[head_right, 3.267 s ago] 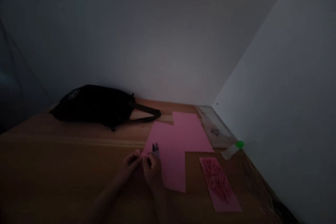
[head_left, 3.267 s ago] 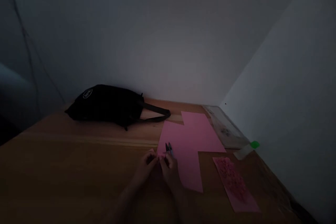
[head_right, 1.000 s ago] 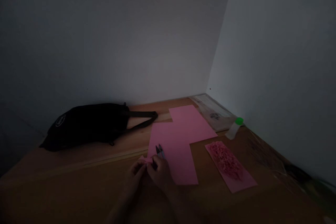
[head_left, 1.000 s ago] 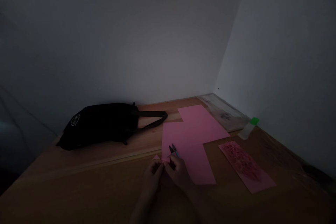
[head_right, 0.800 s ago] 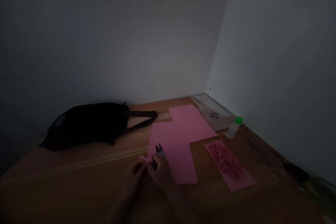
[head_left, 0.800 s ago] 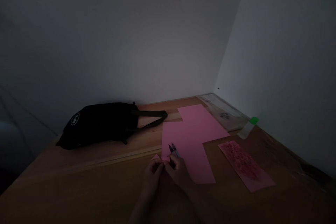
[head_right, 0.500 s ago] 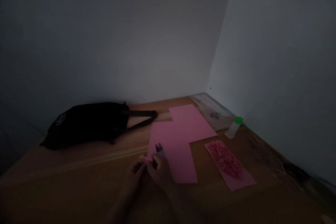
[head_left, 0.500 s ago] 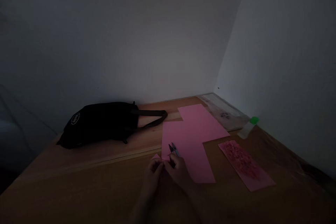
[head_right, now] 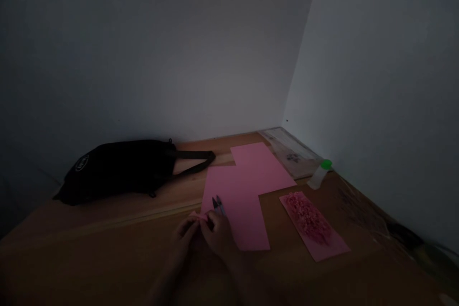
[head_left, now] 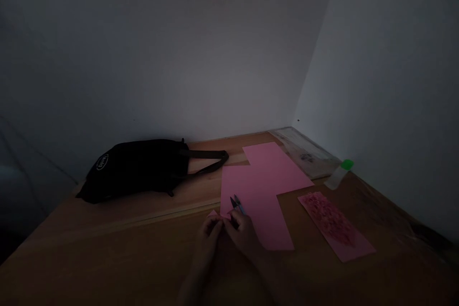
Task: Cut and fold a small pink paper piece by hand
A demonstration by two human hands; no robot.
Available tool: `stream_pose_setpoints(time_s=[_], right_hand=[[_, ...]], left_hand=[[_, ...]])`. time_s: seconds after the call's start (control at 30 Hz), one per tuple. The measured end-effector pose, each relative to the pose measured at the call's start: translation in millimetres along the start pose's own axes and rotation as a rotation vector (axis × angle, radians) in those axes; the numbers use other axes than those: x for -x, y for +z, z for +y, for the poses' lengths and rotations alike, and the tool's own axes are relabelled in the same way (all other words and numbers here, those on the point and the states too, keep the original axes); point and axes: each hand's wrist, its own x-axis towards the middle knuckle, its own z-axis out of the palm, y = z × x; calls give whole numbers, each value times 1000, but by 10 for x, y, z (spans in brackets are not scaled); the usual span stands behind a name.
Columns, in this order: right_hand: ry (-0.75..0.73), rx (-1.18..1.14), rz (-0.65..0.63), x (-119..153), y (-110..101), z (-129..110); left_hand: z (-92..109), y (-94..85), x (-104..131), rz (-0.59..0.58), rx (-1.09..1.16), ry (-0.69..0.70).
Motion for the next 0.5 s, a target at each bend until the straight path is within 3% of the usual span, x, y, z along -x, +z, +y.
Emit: stream_pose_setpoints(time_s=[0.5], right_hand=[[23, -34, -12, 7, 2, 28]], left_hand=[[24, 19, 11, 17, -29, -27]])
